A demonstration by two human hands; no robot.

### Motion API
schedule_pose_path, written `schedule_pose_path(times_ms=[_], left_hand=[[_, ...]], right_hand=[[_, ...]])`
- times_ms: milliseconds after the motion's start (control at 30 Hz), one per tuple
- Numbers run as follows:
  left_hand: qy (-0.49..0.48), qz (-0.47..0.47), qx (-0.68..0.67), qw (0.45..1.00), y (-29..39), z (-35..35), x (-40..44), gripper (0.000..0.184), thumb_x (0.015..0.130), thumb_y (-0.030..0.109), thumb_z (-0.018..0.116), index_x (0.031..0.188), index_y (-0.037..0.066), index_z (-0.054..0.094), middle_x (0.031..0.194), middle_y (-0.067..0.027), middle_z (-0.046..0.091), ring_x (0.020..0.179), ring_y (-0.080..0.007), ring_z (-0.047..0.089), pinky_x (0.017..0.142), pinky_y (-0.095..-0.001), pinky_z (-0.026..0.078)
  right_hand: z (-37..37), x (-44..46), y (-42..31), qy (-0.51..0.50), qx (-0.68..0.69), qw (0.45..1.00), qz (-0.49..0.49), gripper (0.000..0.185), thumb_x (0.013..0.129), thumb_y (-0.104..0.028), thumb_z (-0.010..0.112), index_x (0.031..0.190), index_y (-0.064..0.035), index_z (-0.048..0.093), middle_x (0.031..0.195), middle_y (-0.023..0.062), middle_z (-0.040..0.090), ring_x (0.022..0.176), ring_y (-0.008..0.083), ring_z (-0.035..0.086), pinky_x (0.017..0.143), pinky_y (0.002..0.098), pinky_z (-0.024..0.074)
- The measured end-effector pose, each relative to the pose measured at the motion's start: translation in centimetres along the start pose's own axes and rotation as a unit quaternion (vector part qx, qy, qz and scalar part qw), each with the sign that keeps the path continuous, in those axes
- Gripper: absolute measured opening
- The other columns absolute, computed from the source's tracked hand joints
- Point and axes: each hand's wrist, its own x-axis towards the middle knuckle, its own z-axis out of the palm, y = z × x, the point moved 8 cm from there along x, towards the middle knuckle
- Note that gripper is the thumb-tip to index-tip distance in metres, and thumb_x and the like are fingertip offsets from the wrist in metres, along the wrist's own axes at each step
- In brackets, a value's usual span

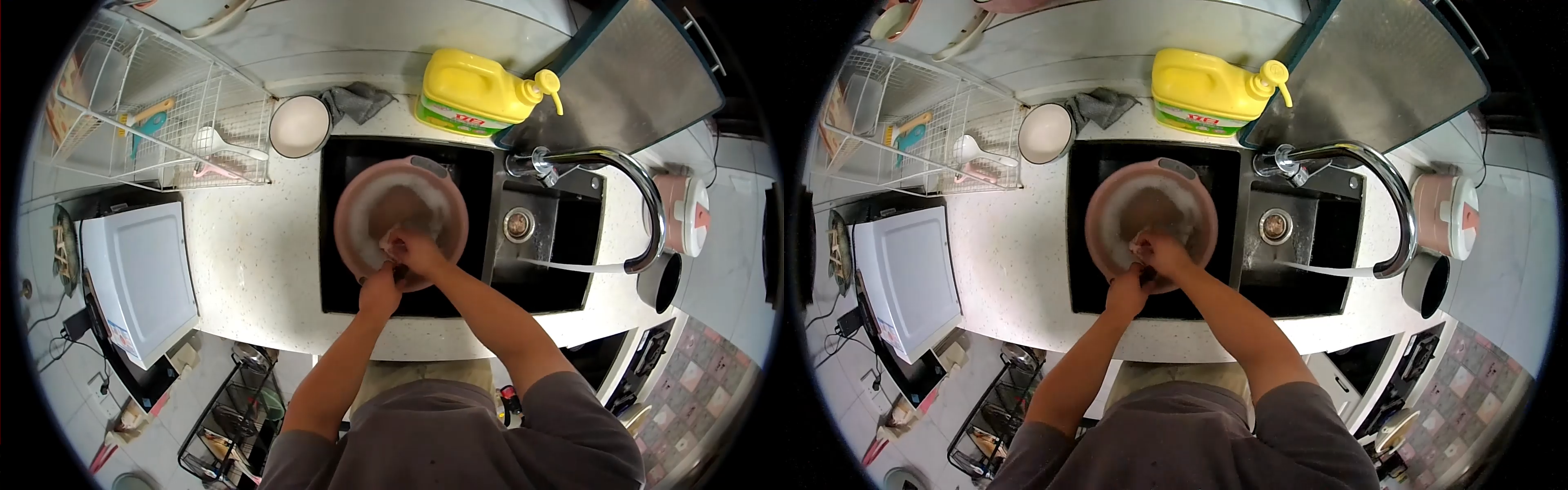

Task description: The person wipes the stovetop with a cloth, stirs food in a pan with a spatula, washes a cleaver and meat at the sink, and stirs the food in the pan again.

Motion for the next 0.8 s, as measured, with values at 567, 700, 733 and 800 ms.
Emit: schedule_pose_path(times_ms=[567,700,733,800], left_hand=[[0.080,0.026,-0.049,0.995,1.3,-7.7,-8.7,0.041,0.084,0.021,0.072,0.119,0.006,0.056,0.104,-0.0172,0.068,0.095,-0.0381,0.066,0.077,-0.0445,0.052],[0.052,0.065,-0.111,0.990,4.0,-6.9,-9.0,0.047,0.083,0.018,0.075,0.122,0.003,0.054,0.106,-0.0176,0.068,0.082,-0.0299,0.068,0.069,-0.0376,0.053],[0.012,0.047,-0.143,0.989,4.8,-5.7,-9.0,0.046,0.084,0.018,0.074,0.122,0.003,0.054,0.106,-0.0179,0.067,0.077,-0.0273,0.068,0.066,-0.0360,0.053],[0.011,0.111,-0.120,0.986,8.1,-3.9,-8.8,0.046,0.085,0.018,0.073,0.124,0.003,0.052,0.106,-0.0181,0.067,0.069,-0.0226,0.067,0.060,-0.0336,0.052]], right_hand=[[-4.4,0.2,11.4,0.180,-0.003,0.973,0.147,0.034,0.096,-0.026,0.052,0.120,-0.0038,0.061,0.121,0.0141,0.063,0.113,0.0277,0.059,0.095,0.0361,0.0465],[-9.3,-8.2,2.5,0.184,0.587,0.736,0.282,0.036,0.099,-0.032,0.051,0.127,-0.0088,0.058,0.122,0.0086,0.062,0.113,0.0233,0.057,0.096,0.0365,0.0457],[-10.3,-10.0,1.3,0.182,0.606,0.723,0.277,0.033,0.099,-0.030,0.054,0.124,-0.0095,0.057,0.118,0.0061,0.062,0.109,0.0212,0.058,0.095,0.0375,0.0461],[-11.8,-13.1,1.3,0.192,0.623,0.709,0.267,0.030,0.099,-0.029,0.056,0.122,-0.0102,0.057,0.115,0.0035,0.062,0.105,0.0191,0.060,0.095,0.0385,0.0465]])
